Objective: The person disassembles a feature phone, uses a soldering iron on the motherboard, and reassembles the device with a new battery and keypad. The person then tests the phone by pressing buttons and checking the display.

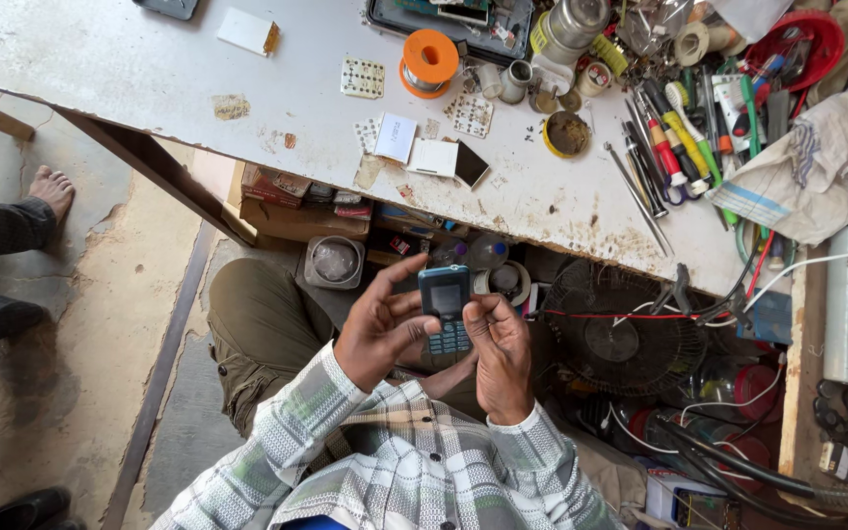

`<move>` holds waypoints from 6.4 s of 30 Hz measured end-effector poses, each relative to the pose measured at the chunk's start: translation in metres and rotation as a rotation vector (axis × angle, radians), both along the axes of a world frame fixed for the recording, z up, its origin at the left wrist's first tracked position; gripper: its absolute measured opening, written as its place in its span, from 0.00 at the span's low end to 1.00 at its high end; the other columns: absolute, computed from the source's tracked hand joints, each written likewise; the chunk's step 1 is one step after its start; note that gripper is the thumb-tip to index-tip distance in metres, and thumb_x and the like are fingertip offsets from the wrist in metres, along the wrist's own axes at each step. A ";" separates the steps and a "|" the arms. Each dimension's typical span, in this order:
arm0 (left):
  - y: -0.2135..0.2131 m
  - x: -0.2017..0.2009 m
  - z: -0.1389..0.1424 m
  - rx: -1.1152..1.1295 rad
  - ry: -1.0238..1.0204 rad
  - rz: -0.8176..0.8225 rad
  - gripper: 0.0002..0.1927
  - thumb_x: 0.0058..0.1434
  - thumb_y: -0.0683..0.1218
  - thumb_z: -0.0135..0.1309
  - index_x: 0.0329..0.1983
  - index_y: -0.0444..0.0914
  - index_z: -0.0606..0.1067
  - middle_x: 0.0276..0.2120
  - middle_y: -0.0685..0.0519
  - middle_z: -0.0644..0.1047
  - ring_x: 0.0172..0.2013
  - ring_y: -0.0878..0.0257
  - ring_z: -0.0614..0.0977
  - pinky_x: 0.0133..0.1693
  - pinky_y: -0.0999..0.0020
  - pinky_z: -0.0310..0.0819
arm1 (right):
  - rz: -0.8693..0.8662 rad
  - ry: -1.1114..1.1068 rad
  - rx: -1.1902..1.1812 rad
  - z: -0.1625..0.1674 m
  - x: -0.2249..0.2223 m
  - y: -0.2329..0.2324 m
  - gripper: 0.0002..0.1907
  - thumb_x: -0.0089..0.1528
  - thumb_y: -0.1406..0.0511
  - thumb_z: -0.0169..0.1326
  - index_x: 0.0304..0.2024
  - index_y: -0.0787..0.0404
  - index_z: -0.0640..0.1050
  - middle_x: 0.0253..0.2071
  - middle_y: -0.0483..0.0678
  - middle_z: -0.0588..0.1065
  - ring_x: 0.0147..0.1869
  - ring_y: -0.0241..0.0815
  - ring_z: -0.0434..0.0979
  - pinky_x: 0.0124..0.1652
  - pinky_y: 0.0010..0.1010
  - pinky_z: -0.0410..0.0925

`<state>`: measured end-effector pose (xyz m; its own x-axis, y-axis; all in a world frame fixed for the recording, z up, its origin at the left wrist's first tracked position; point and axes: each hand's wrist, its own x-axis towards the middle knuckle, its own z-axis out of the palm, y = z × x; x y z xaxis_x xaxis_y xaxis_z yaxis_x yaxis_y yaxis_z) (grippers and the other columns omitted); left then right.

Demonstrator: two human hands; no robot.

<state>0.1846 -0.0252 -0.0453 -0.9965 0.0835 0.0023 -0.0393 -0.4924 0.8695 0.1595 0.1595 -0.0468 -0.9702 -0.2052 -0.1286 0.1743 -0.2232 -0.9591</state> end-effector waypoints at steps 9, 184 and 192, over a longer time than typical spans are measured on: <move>-0.009 0.001 0.016 -0.049 -0.078 -0.160 0.42 0.64 0.31 0.55 0.78 0.37 0.52 0.51 0.40 0.81 0.52 0.62 0.80 0.55 0.67 0.76 | 0.176 0.315 0.492 0.048 -0.029 0.009 0.18 0.68 0.57 0.56 0.48 0.65 0.81 0.41 0.45 0.80 0.45 0.33 0.79 0.45 0.24 0.71; 0.051 -0.177 0.073 0.131 0.267 0.058 0.35 0.65 0.38 0.57 0.74 0.34 0.58 0.56 0.42 0.79 0.55 0.62 0.81 0.54 0.68 0.78 | 0.092 0.376 0.172 0.099 -0.151 0.027 0.34 0.60 0.77 0.51 0.67 0.66 0.57 0.48 0.55 0.75 0.49 0.38 0.79 0.48 0.31 0.78; 0.050 -0.177 0.074 0.170 0.273 0.064 0.34 0.66 0.38 0.56 0.73 0.33 0.58 0.57 0.41 0.79 0.56 0.62 0.81 0.55 0.67 0.78 | 0.148 0.342 0.111 0.103 -0.149 0.033 0.32 0.62 0.75 0.49 0.69 0.68 0.57 0.50 0.57 0.77 0.49 0.41 0.82 0.49 0.36 0.80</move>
